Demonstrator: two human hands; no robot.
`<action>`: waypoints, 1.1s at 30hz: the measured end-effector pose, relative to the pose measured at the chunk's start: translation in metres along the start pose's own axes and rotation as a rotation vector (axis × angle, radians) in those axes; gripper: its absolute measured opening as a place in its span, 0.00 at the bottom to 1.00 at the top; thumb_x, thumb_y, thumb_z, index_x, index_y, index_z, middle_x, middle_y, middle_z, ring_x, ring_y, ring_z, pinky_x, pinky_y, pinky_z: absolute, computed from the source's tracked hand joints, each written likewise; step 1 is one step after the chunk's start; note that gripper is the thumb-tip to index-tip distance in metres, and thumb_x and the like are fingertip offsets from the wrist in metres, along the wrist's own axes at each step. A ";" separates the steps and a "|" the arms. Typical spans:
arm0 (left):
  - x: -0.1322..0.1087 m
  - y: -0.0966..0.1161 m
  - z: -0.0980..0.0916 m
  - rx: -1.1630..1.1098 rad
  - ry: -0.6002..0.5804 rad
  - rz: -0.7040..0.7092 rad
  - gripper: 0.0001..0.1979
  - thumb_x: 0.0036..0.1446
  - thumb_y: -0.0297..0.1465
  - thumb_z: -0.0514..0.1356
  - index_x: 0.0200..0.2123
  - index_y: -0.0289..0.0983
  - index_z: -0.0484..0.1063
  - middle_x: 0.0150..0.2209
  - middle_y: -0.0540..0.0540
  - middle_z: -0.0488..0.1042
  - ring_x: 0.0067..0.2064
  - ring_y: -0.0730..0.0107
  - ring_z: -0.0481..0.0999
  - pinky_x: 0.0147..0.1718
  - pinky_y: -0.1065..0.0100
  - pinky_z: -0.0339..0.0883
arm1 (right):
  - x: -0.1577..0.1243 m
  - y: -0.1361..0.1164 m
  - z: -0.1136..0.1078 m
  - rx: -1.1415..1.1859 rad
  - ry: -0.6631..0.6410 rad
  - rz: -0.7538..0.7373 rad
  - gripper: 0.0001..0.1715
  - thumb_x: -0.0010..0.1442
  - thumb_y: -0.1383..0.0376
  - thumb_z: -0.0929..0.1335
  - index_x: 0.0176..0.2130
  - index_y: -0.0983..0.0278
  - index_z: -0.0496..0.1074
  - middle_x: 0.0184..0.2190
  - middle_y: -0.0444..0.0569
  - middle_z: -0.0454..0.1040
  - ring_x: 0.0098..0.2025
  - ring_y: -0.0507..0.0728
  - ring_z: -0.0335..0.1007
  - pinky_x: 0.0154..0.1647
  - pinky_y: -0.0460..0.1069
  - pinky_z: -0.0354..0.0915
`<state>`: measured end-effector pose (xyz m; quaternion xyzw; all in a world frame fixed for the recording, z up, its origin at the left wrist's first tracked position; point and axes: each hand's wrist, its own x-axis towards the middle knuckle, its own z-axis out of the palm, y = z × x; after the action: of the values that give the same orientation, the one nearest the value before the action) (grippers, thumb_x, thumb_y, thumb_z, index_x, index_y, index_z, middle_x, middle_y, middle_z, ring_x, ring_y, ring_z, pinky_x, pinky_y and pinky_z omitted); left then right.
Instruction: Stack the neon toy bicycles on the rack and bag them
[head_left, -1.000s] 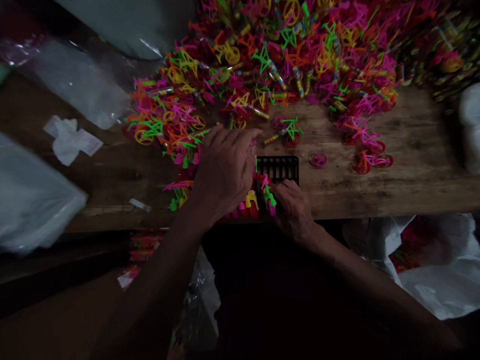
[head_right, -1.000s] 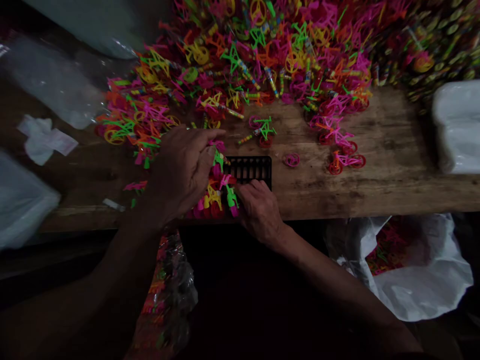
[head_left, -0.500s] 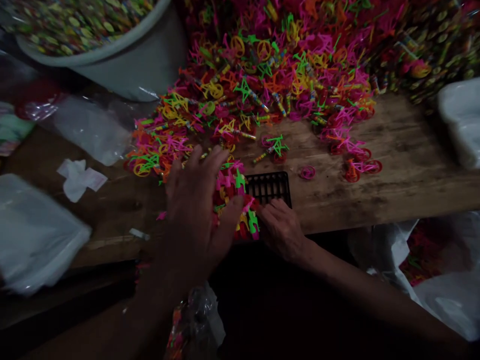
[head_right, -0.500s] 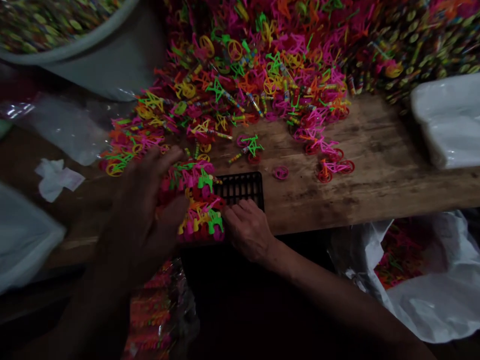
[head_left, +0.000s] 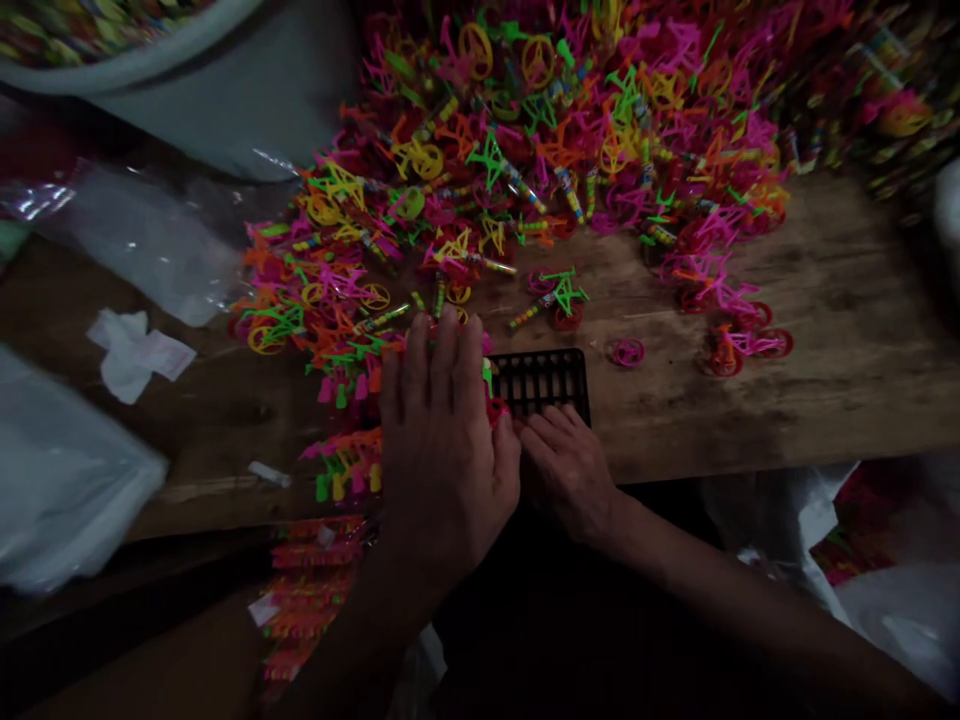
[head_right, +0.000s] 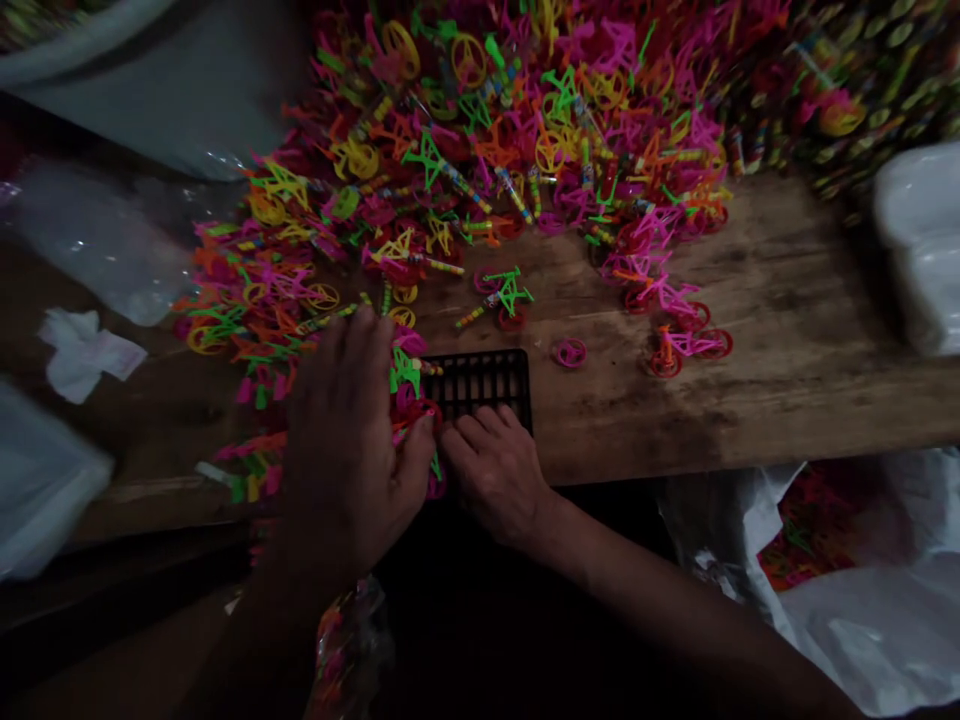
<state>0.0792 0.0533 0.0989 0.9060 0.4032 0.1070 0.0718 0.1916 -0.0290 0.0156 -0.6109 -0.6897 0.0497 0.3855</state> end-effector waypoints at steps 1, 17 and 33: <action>0.000 0.000 0.000 0.007 0.005 -0.005 0.37 0.64 0.30 0.53 0.74 0.33 0.49 0.76 0.33 0.53 0.78 0.44 0.48 0.76 0.40 0.44 | -0.001 0.000 0.001 0.008 0.003 0.012 0.15 0.74 0.68 0.59 0.37 0.63 0.71 0.29 0.47 0.70 0.34 0.57 0.60 0.37 0.53 0.58; 0.006 -0.007 -0.024 -0.097 0.105 0.038 0.27 0.73 0.37 0.48 0.71 0.35 0.57 0.70 0.34 0.66 0.72 0.47 0.65 0.69 0.40 0.61 | 0.092 0.071 -0.039 -0.243 -0.294 -0.115 0.18 0.71 0.72 0.62 0.55 0.65 0.74 0.54 0.59 0.77 0.56 0.66 0.67 0.60 0.62 0.65; 0.066 -0.019 -0.017 0.108 -0.240 0.098 0.18 0.70 0.32 0.48 0.37 0.37 0.77 0.41 0.39 0.83 0.45 0.51 0.82 0.48 0.52 0.71 | -0.008 0.059 -0.086 0.234 0.235 0.369 0.05 0.68 0.61 0.70 0.39 0.59 0.74 0.35 0.45 0.79 0.38 0.55 0.76 0.41 0.51 0.72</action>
<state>0.1043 0.1158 0.1200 0.9334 0.3522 -0.0205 0.0651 0.2899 -0.0562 0.0396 -0.6792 -0.5066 0.1271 0.5157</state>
